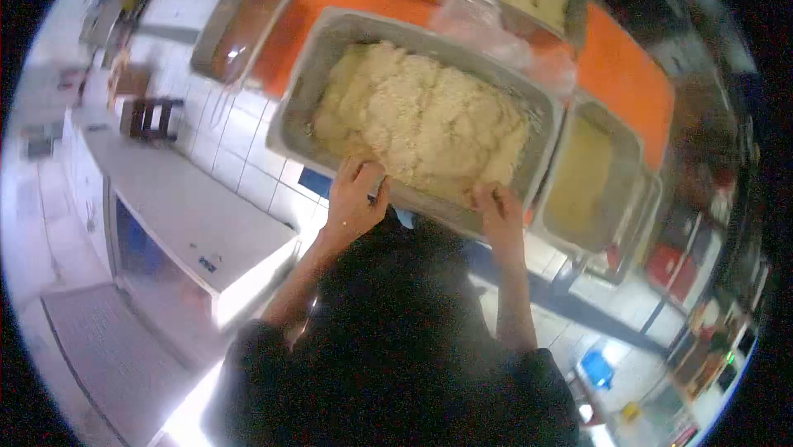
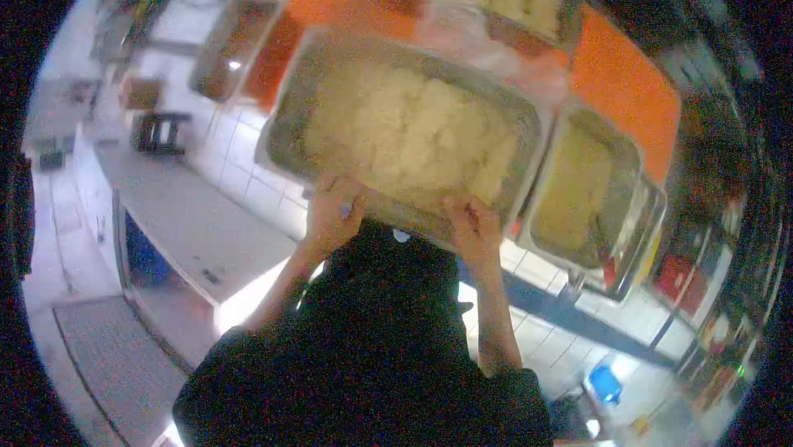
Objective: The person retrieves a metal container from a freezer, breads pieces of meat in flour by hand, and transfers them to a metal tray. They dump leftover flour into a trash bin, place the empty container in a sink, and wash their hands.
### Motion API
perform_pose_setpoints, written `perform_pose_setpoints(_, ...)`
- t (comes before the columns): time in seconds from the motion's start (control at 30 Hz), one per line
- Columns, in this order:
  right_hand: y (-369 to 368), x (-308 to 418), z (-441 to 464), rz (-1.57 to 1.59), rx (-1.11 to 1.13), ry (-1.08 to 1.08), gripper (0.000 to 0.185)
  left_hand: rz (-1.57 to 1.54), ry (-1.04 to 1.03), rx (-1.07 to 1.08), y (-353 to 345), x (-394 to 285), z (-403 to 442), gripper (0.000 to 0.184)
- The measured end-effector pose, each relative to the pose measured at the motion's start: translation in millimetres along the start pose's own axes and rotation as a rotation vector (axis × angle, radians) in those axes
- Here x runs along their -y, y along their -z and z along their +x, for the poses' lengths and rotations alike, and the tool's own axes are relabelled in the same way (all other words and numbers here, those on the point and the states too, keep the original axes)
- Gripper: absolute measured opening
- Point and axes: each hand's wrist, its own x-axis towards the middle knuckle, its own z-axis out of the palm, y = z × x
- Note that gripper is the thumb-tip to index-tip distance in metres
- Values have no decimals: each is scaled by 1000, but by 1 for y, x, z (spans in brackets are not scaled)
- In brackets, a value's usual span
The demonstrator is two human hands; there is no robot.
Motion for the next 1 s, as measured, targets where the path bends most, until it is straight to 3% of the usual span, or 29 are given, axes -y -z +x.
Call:
perform_pose_setpoints(0.07,-10,-10,9,-62,46,81,29,16,127,-70,13,18,-21,32)
perform_pose_setpoints(0.13,-50,7,4,-46,95,125,29,-43,55,-262,15,39,-43,29)
perform_pose_setpoints(0.2,-104,11,4,44,192,132,28,-37,143,-309,22,67,-60,29)
perform_pose_setpoints(0.3,-187,5,5,-216,535,223,24,-182,383,-315,42,109,-103,28)
perform_pose_setpoints(0.4,-281,-44,24,-239,712,-3,24,-118,600,-28,46,178,-156,30)
perform_pose_setpoints(0.43,-302,-71,45,-281,756,-76,24,-162,634,-25,35,198,-171,30)
perform_pose_setpoints(0.5,-333,-150,94,-518,704,59,25,-239,813,32,13,236,-218,27)
perform_pose_setpoints(0.6,-372,-238,170,-325,431,-257,24,-269,1085,58,-6,274,-282,25)
perform_pose_setpoints(0.63,-380,-270,204,-408,347,-243,22,-261,1163,122,-18,282,-303,24)
perform_pose_setpoints(0.83,-414,-430,441,-1256,-21,-128,18,-356,1271,-56,-115,338,-387,25)
perform_pose_setpoints(0.9,-454,-438,466,-1328,-134,346,23,-464,1316,-64,-148,362,-391,24)
perform_pose_setpoints(0.97,-465,-470,536,-1349,24,653,30,-626,1505,-169,-180,380,-397,22)
perform_pose_setpoints(1.0,-469,-483,562,-1531,45,678,30,-741,1643,-201,-182,392,-382,23)
